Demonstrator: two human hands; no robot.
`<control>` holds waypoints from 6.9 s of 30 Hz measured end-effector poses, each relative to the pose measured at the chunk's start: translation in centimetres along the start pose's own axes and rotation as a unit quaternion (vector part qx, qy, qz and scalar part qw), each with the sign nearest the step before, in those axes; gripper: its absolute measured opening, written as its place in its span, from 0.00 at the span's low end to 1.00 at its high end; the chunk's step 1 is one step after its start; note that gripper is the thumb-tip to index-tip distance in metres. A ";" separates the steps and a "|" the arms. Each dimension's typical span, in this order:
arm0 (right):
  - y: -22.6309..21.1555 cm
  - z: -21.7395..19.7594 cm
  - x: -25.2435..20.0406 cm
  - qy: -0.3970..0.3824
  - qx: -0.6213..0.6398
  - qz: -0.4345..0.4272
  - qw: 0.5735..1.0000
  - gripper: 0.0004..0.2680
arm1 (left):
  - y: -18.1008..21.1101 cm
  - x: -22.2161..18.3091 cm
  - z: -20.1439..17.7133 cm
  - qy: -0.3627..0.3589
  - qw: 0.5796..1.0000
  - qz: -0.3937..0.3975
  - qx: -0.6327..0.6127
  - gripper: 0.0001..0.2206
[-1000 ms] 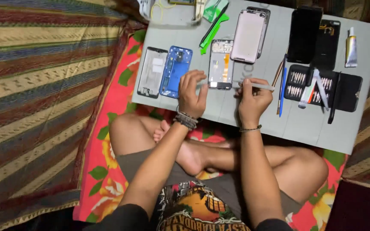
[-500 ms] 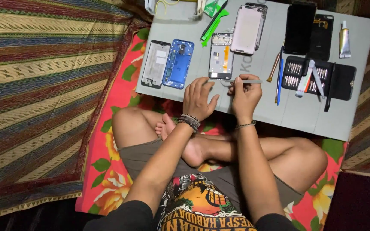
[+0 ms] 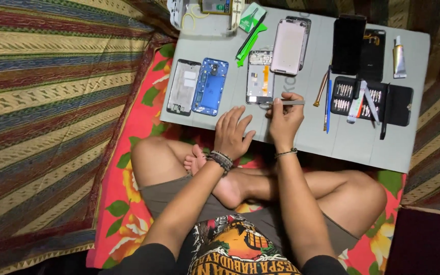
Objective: The person is using precision tools to disassemble and manipulate internal components of a smartphone, specifically focusing on ribbon cables and small brackets.
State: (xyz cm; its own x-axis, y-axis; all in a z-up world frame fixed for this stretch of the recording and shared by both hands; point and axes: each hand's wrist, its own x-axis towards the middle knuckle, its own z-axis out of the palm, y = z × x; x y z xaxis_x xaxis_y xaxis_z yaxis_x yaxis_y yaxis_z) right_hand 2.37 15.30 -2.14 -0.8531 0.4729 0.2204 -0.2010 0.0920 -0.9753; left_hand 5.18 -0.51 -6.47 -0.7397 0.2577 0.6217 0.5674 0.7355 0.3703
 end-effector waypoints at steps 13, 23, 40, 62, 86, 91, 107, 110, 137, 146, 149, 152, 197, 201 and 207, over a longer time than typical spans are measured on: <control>-1.5 0.1 -0.4 -0.020 -0.078 -0.011 0.997 0.05 | -1.1 -1.4 -0.2 -0.045 0.999 0.023 -0.007 0.24; -1.8 0.4 -0.6 -0.025 -0.074 -0.023 0.997 0.05 | -1.0 -1.6 -0.1 -0.031 0.999 0.021 -0.009 0.24; -1.0 -0.1 -0.6 -0.013 -0.046 0.003 0.999 0.05 | -1.1 -1.5 0.0 -0.023 0.999 0.026 -0.008 0.23; -2.4 1.1 5.6 0.050 -0.204 -0.279 0.937 0.02 | -0.9 14.0 0.7 -0.051 0.997 -0.017 -0.060 0.10; -1.0 0.4 5.9 0.058 -0.186 -0.256 0.947 0.05 | -1.0 17.0 0.7 -0.157 0.985 0.072 0.020 0.07; -0.9 0.2 5.7 0.064 -0.186 -0.254 0.947 0.04 | -0.7 17.8 2.0 -0.137 0.973 0.146 0.116 0.04; -1.4 0.2 5.7 0.081 -0.150 -0.234 0.957 0.02 | 0.0 18.0 -0.8 -0.138 0.990 0.010 -0.012 0.03; -1.9 0.1 5.1 0.084 -0.115 -0.219 0.965 0.02 | -0.1 17.1 -2.0 -0.111 0.974 -0.093 -0.173 0.03; -16.7 0.5 -1.5 0.024 -0.032 -0.493 0.869 0.04 | 9.5 15.3 -12.8 -0.004 0.473 -0.197 -0.859 0.04; -17.9 0.7 -1.2 0.016 -0.020 -0.537 0.843 0.04 | 9.3 15.0 -13.0 0.026 0.651 -0.182 -0.737 0.05; -18.0 0.7 -1.1 0.016 -0.027 -0.538 0.843 0.04 | 9.1 14.9 -12.6 0.042 0.689 -0.177 -0.702 0.06; -17.7 0.6 -1.0 0.012 -0.047 -0.534 0.844 0.04 | 8.6 14.6 -12.0 0.052 0.731 -0.169 -0.659 0.06; -2.6 -0.7 -1.6 -0.020 -0.192 -0.214 0.958 0.02 | 1.3 5.6 -0.3 0.011 0.990 -0.123 -0.064 0.22; -2.8 -0.8 -1.7 -0.031 -0.203 -0.214 0.955 0.02 | 1.1 5.3 0.2 0.020 0.990 -0.125 -0.063 0.21; -2.9 -0.7 -1.7 -0.034 -0.208 -0.220 0.952 0.02 | 1.4 5.7 -0.3 0.017 0.992 -0.110 -0.054 0.21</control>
State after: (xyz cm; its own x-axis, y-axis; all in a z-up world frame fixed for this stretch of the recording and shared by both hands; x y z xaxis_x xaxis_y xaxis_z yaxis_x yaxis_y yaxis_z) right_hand 4.73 14.83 0.33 -0.7622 0.2520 0.5963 -0.3501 0.6143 -0.7072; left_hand 1.87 1.80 -2.27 -0.8384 0.0753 0.5398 0.4302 0.6994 0.5708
